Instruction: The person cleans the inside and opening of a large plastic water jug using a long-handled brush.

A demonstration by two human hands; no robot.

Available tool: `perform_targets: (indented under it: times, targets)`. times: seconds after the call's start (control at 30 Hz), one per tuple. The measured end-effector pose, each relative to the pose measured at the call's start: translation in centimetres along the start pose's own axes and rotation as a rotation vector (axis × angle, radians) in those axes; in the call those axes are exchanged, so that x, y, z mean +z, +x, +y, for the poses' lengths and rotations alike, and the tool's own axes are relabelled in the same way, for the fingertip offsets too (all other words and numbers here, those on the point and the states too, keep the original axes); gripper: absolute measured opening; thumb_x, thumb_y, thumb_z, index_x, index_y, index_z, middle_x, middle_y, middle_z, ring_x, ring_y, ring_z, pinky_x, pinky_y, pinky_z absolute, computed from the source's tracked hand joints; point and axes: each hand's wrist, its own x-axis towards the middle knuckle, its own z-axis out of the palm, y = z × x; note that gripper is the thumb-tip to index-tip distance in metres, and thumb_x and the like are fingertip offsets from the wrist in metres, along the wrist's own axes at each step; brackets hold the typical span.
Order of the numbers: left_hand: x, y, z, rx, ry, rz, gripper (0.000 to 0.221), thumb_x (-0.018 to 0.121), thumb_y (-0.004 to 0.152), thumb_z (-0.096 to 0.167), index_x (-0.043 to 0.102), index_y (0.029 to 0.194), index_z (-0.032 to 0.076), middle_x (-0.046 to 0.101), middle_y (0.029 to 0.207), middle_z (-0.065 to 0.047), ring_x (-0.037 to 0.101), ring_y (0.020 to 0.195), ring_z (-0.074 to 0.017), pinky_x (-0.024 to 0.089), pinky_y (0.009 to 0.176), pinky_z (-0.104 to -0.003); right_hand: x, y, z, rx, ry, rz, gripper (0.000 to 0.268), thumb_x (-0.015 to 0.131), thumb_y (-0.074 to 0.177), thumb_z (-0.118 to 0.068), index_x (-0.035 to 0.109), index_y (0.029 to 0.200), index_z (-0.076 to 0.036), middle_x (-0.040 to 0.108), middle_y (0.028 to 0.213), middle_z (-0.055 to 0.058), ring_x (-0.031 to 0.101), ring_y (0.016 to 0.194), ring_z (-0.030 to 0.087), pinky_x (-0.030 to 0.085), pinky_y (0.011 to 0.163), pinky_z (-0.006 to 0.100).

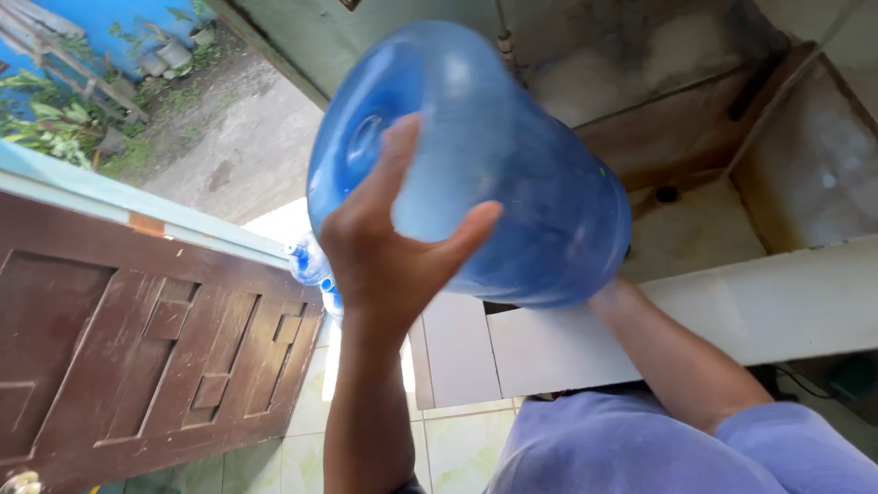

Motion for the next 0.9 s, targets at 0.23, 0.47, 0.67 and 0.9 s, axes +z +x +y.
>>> perform_targets:
  times: [0.23,0.47,0.67,0.9]
  targets:
    - [-2.9,-4.9,-2.4,-0.244,-0.148,0.119,0.084,0.096,0.079,0.034,0.057,0.147,0.004,0.073,0.132,-0.018,0.077,0.119,-0.0274,0.064,0.105,-0.041,0.1,-1.6,1.2,-0.014,0.061,0.036,0.071,0.055,0.1,-0.048,0.033,0.157,-0.012,0.044,0.157,0.009,0.046,0.142,0.024,0.042,0.116,0.043]
    - [-4.9,-5.4,-2.8,-0.083,0.007,0.123,0.084,0.097,0.084,0.042,0.056,0.147,0.004,0.071,0.133,-0.021,0.074,0.121,-0.0304,0.06,0.107,-0.041,-0.6,-2.4,3.6,0.028,0.113,-0.001,0.073,0.056,0.098,-0.051,0.036,0.155,-0.01,0.047,0.153,0.011,0.05,0.139,0.025,0.046,0.114,0.043]
    - [-6.0,-4.9,-1.3,-0.007,0.002,0.136,0.081,0.096,0.091,0.045,0.054,0.147,0.003,0.068,0.136,-0.02,0.071,0.129,-0.0309,0.06,0.112,-0.039,-1.0,-1.0,3.2,0.03,0.164,-0.04,0.075,0.057,0.097,-0.054,0.04,0.153,-0.008,0.051,0.15,0.013,0.054,0.136,0.026,0.049,0.112,0.043]
    - [-5.3,-4.7,-1.3,0.019,0.019,0.113,0.087,0.097,0.085,0.043,0.053,0.149,0.002,0.068,0.138,-0.022,0.071,0.128,-0.0314,0.061,0.105,-0.041,-3.8,1.3,2.5,0.008,0.237,-0.062,0.077,0.058,0.095,-0.057,0.043,0.151,-0.006,0.055,0.147,0.015,0.058,0.133,0.027,0.053,0.109,0.043]
